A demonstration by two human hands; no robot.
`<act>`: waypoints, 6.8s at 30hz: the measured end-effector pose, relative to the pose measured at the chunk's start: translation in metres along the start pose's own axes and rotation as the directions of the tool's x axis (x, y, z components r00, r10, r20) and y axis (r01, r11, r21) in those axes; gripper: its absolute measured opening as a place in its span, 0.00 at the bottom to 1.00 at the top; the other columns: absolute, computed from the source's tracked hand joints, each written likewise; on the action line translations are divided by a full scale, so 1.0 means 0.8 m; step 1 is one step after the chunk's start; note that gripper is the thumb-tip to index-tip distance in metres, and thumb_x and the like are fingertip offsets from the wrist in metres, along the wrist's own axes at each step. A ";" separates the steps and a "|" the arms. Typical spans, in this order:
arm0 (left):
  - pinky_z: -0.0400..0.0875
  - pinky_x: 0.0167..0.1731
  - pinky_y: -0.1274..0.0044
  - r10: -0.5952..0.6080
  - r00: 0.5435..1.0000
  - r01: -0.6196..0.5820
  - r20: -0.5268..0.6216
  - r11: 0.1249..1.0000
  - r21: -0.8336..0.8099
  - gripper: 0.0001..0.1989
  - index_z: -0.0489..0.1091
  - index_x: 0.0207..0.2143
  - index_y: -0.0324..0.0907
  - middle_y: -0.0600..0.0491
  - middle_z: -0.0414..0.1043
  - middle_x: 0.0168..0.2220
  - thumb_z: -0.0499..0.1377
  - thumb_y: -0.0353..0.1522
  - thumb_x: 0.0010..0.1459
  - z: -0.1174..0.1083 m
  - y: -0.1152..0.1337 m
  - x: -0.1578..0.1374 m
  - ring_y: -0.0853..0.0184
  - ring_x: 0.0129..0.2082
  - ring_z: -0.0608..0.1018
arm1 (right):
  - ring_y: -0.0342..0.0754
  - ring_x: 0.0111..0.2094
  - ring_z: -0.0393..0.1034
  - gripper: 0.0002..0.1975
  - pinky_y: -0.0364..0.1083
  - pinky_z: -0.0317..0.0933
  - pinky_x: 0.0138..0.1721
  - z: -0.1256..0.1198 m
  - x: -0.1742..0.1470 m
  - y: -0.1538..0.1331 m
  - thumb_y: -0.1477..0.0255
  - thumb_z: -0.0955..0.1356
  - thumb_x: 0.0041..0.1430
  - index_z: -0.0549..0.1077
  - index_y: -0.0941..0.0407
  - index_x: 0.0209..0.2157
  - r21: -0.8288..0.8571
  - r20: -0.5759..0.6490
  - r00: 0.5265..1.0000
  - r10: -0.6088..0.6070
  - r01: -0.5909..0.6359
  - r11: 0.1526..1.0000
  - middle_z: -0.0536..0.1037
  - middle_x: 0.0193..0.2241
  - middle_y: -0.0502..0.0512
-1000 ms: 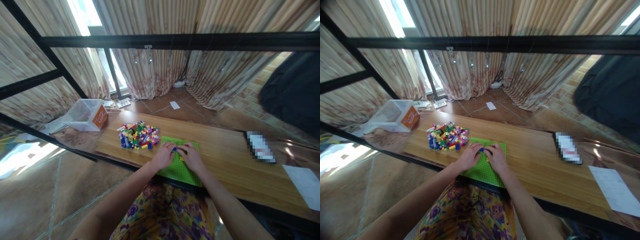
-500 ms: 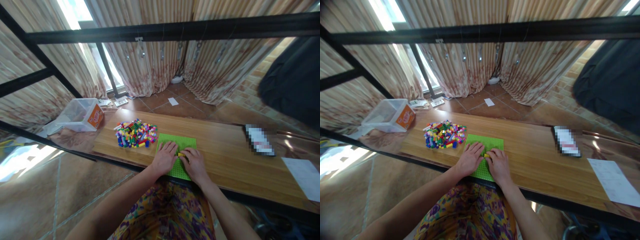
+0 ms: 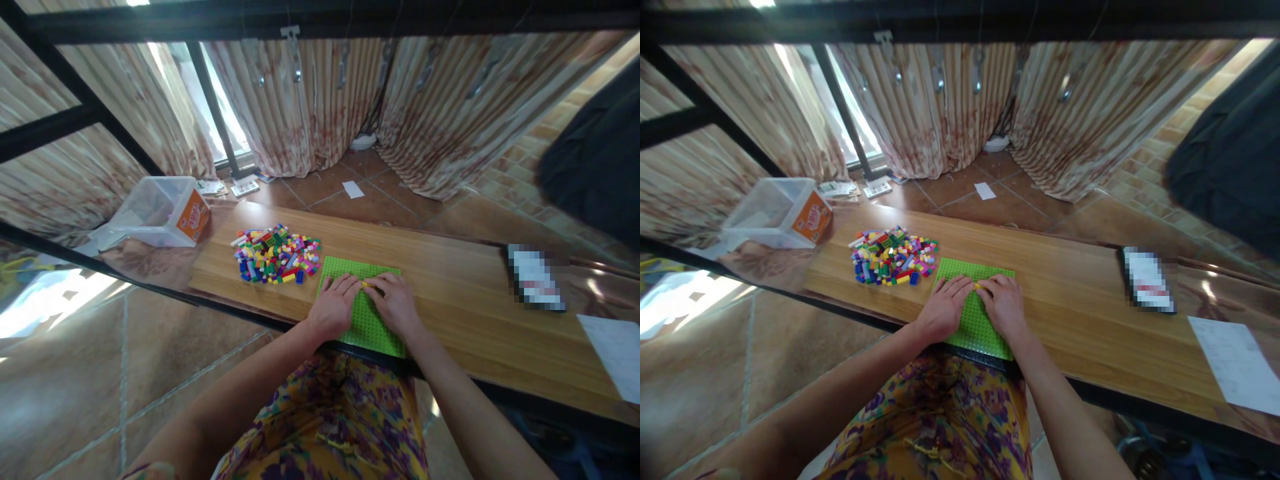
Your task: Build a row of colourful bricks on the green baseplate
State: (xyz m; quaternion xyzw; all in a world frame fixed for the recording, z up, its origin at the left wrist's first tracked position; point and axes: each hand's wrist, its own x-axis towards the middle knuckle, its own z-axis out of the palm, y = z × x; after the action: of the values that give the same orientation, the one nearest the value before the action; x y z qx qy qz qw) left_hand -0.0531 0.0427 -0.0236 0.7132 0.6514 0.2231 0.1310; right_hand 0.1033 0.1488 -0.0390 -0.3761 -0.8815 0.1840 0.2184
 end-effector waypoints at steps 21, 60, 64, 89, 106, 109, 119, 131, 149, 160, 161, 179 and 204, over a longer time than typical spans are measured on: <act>0.54 0.62 0.59 0.006 0.999 -0.010 0.045 0.996 0.085 0.29 0.61 0.61 0.38 0.44 0.61 0.63 0.49 0.22 0.56 0.003 0.000 0.003 0.55 0.65 0.59 | 0.53 0.41 0.68 0.13 0.54 0.60 0.46 -0.003 0.010 0.003 0.63 0.66 0.61 0.81 0.50 0.38 0.031 0.075 0.997 0.013 -0.015 0.999 0.78 0.36 0.57; 0.48 0.66 0.60 -0.023 0.998 0.005 0.060 0.961 0.275 0.37 0.48 0.66 0.30 0.37 0.48 0.68 0.47 0.48 0.65 0.025 0.039 0.009 0.52 0.69 0.48 | 0.53 0.40 0.72 0.15 0.54 0.64 0.46 -0.024 -0.084 0.027 0.62 0.63 0.62 0.78 0.55 0.35 0.252 -0.296 0.935 0.195 -0.120 0.960 0.80 0.36 0.60; 0.49 0.65 0.61 -0.057 0.995 0.029 0.087 0.955 0.296 0.34 0.51 0.65 0.30 0.38 0.51 0.68 0.45 0.46 0.66 0.022 0.042 0.015 0.53 0.69 0.51 | 0.54 0.40 0.72 0.15 0.54 0.63 0.45 -0.022 -0.083 0.025 0.63 0.63 0.62 0.79 0.55 0.35 0.250 -0.288 0.939 0.188 -0.116 0.961 0.81 0.36 0.59; 0.55 0.64 0.59 0.018 0.999 -0.010 -0.046 0.985 0.172 0.29 0.51 0.64 0.37 0.40 0.56 0.66 0.50 0.38 0.65 0.010 0.038 -0.006 0.57 0.68 0.55 | 0.52 0.40 0.73 0.14 0.52 0.62 0.45 -0.028 -0.082 0.022 0.66 0.62 0.61 0.79 0.53 0.34 0.221 -0.234 0.960 0.153 -0.101 0.970 0.81 0.36 0.56; 0.60 0.63 0.59 -0.186 0.941 0.119 -0.283 0.964 -0.237 0.30 0.52 0.63 0.39 0.41 0.59 0.62 0.54 0.29 0.59 -0.012 -0.016 -0.084 0.57 0.63 0.62 | 0.60 0.55 0.61 0.24 0.59 0.54 0.55 -0.024 0.109 -0.099 0.61 0.59 0.65 0.68 0.60 0.56 -0.066 -0.371 0.928 0.005 -0.031 0.997 0.71 0.53 0.68; 0.60 0.63 0.59 -0.188 0.948 0.118 -0.258 0.957 -0.266 0.30 0.52 0.63 0.39 0.41 0.58 0.62 0.54 0.28 0.58 -0.002 -0.008 -0.085 0.56 0.64 0.61 | 0.61 0.57 0.58 0.26 0.61 0.51 0.56 0.000 0.111 -0.102 0.61 0.57 0.66 0.62 0.60 0.60 -0.131 -0.369 0.930 -0.007 -0.044 0.990 0.68 0.56 0.69; 0.60 0.62 0.58 -0.187 0.963 0.140 -0.192 0.962 -0.235 0.27 0.57 0.60 0.37 0.41 0.58 0.62 0.54 0.26 0.57 0.004 0.006 -0.078 0.55 0.63 0.61 | 0.63 0.57 0.60 0.30 0.64 0.54 0.54 0.052 0.096 -0.069 0.57 0.55 0.65 0.60 0.62 0.61 -0.044 -0.177 0.971 0.163 -0.173 0.984 0.68 0.56 0.73; 0.62 0.61 0.57 -0.157 0.975 0.122 -0.158 0.970 -0.208 0.18 0.65 0.52 0.37 0.40 0.62 0.59 0.54 0.28 0.59 0.007 0.022 -0.063 0.53 0.62 0.62 | 0.63 0.59 0.56 0.29 0.66 0.47 0.57 0.039 0.108 -0.096 0.61 0.55 0.66 0.58 0.63 0.62 -0.213 -0.236 0.972 0.008 -0.060 0.975 0.66 0.57 0.72; 0.62 0.62 0.57 -0.133 0.980 0.112 -0.149 0.983 -0.144 0.17 0.66 0.52 0.34 0.38 0.64 0.57 0.52 0.28 0.61 0.002 0.026 -0.059 0.51 0.61 0.63 | 0.64 0.59 0.58 0.31 0.65 0.52 0.56 0.015 0.093 -0.045 0.57 0.53 0.66 0.55 0.63 0.63 -0.147 -0.322 0.939 0.118 -0.173 0.974 0.64 0.59 0.74; 0.63 0.61 0.59 -0.118 0.976 0.095 -0.182 0.987 -0.129 0.18 0.66 0.51 0.32 0.38 0.65 0.57 0.54 0.29 0.59 0.005 0.023 -0.058 0.52 0.59 0.64 | 0.59 0.57 0.63 0.34 0.62 0.54 0.57 0.013 0.107 -0.024 0.52 0.49 0.65 0.64 0.62 0.57 0.275 -0.339 0.878 0.337 -0.250 0.928 0.69 0.55 0.72; 0.63 0.60 0.59 -0.117 0.977 0.093 -0.181 0.987 -0.132 0.18 0.66 0.52 0.32 0.38 0.65 0.57 0.54 0.29 0.59 0.005 0.023 -0.058 0.52 0.59 0.64 | 0.59 0.57 0.63 0.34 0.61 0.54 0.57 0.006 0.113 -0.029 0.52 0.49 0.66 0.64 0.62 0.57 0.288 -0.350 0.876 0.331 -0.236 0.928 0.70 0.55 0.71; 0.60 0.61 0.64 -0.107 0.975 0.088 -0.197 0.991 -0.100 0.17 0.66 0.51 0.33 0.41 0.66 0.56 0.53 0.31 0.60 0.009 0.022 -0.059 0.55 0.58 0.66 | 0.67 0.57 0.60 0.36 0.67 0.54 0.53 0.019 0.112 -0.063 0.52 0.52 0.65 0.56 0.64 0.64 -0.209 -0.202 0.969 0.141 -0.183 0.961 0.66 0.57 0.76; 0.63 0.57 0.60 -0.351 0.786 0.359 -0.509 0.929 -0.087 0.23 0.66 0.53 0.39 0.43 0.66 0.54 0.59 0.27 0.54 -0.114 -0.110 -0.090 0.55 0.56 0.67 | 0.63 0.57 0.62 0.35 0.64 0.55 0.55 0.014 0.037 -0.019 0.50 0.54 0.63 0.65 0.63 0.58 0.058 -0.190 0.971 0.147 -0.138 0.989 0.70 0.54 0.72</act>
State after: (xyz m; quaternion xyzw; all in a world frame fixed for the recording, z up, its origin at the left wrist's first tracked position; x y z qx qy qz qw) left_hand -0.1781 -0.0273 0.0028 0.4928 0.7862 0.3727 -0.0140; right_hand 0.0699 0.1591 -0.0333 -0.4496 -0.8225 0.1812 0.2977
